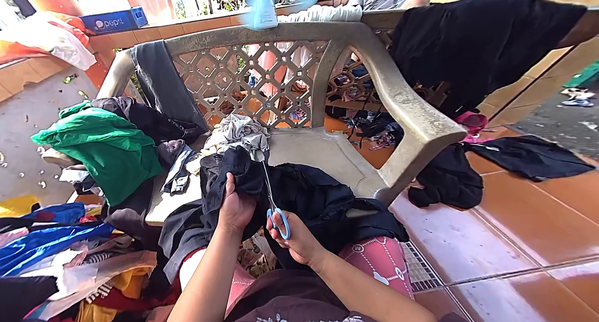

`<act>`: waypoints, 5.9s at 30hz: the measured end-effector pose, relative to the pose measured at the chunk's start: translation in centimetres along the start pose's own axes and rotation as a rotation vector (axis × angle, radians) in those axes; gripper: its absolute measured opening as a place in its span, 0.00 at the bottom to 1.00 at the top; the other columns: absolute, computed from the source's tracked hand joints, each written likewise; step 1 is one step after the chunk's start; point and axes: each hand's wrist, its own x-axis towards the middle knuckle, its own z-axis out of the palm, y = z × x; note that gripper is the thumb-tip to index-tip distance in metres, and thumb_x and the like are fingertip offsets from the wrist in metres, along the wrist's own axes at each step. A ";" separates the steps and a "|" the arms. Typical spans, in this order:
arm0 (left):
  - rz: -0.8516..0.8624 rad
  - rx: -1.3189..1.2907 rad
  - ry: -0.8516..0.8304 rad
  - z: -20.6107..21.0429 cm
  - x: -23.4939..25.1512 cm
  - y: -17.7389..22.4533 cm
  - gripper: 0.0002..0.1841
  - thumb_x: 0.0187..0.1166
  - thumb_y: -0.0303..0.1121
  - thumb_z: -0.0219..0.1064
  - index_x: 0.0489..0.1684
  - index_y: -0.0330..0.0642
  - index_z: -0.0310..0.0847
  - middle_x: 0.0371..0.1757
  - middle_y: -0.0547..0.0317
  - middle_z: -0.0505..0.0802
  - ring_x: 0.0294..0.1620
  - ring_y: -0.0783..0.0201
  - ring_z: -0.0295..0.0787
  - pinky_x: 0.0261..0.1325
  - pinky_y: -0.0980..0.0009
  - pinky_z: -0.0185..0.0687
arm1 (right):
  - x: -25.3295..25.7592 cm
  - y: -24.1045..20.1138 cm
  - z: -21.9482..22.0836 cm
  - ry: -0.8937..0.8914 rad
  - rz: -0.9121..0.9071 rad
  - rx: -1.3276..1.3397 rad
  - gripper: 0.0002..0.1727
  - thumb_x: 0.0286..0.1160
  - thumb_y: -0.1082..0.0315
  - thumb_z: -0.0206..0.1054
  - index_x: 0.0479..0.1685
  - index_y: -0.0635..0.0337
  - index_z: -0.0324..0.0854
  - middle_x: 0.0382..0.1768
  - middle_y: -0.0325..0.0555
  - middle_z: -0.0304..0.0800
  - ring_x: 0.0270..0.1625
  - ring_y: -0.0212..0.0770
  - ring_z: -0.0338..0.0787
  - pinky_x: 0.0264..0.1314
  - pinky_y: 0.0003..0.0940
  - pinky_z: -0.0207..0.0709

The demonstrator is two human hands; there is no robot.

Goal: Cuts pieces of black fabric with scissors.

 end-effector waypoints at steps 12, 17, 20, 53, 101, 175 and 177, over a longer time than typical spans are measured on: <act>-0.097 -0.102 -0.529 -2.8 0.1 0.4 0.26 0.68 0.59 0.75 0.55 0.48 0.90 0.54 0.52 0.95 0.54 0.55 0.94 0.55 0.58 0.91 | -0.2 -0.7 -0.4 -0.144 0.015 -0.035 0.18 0.82 0.47 0.61 0.35 0.52 0.78 0.20 0.26 0.80 0.15 0.16 0.69 0.18 0.10 0.59; -0.099 -0.107 -0.562 -2.8 0.2 0.7 0.26 0.69 0.58 0.75 0.56 0.47 0.90 0.54 0.50 0.95 0.55 0.54 0.94 0.56 0.56 0.91 | -0.2 -1.2 -0.2 -0.111 0.018 -0.062 0.15 0.85 0.54 0.58 0.33 0.52 0.78 0.18 0.25 0.77 0.15 0.16 0.69 0.18 0.10 0.59; -0.095 -0.103 -0.567 -3.0 0.4 0.8 0.27 0.70 0.58 0.75 0.57 0.47 0.90 0.54 0.51 0.95 0.55 0.54 0.94 0.56 0.56 0.91 | -0.2 -1.1 0.0 -0.066 -0.009 -0.067 0.14 0.84 0.57 0.59 0.31 0.52 0.79 0.18 0.25 0.77 0.16 0.16 0.70 0.19 0.10 0.61; -0.266 -0.022 -0.747 -5.3 0.7 1.0 0.29 0.73 0.58 0.73 0.63 0.46 0.87 0.57 0.49 0.94 0.55 0.54 0.94 0.58 0.57 0.90 | 0.4 -3.1 0.5 -0.094 0.061 0.061 0.23 0.93 0.55 0.49 0.29 0.55 0.78 0.14 0.27 0.74 0.11 0.16 0.65 0.14 0.10 0.56; 0.179 1.230 0.096 -5.1 2.2 -4.0 0.12 0.88 0.24 0.54 0.59 0.23 0.73 0.46 0.44 0.88 0.46 0.60 0.88 0.55 0.60 0.86 | -5.6 1.9 -17.5 1.006 -0.251 -0.997 0.42 0.63 0.61 0.84 0.69 0.83 0.68 0.63 0.76 0.80 0.61 0.64 0.87 0.66 0.54 0.80; -0.942 2.504 -1.134 6.6 5.8 -10.7 0.21 0.86 0.39 0.61 0.52 0.22 0.85 0.57 0.27 0.88 0.64 0.34 0.84 0.64 0.34 0.73 | -19.9 -9.0 -18.7 0.123 -0.730 0.489 0.08 0.72 0.64 0.73 0.41 0.56 0.95 0.30 0.37 0.96 0.32 0.25 0.92 0.37 0.15 0.83; -1.080 2.554 -1.029 6.9 4.4 -11.9 0.22 0.85 0.41 0.61 0.48 0.24 0.86 0.57 0.30 0.88 0.61 0.38 0.84 0.62 0.39 0.74 | -21.2 -9.6 -18.2 -0.076 -0.693 0.626 0.10 0.74 0.69 0.70 0.46 0.64 0.93 0.34 0.43 0.97 0.35 0.28 0.94 0.41 0.16 0.85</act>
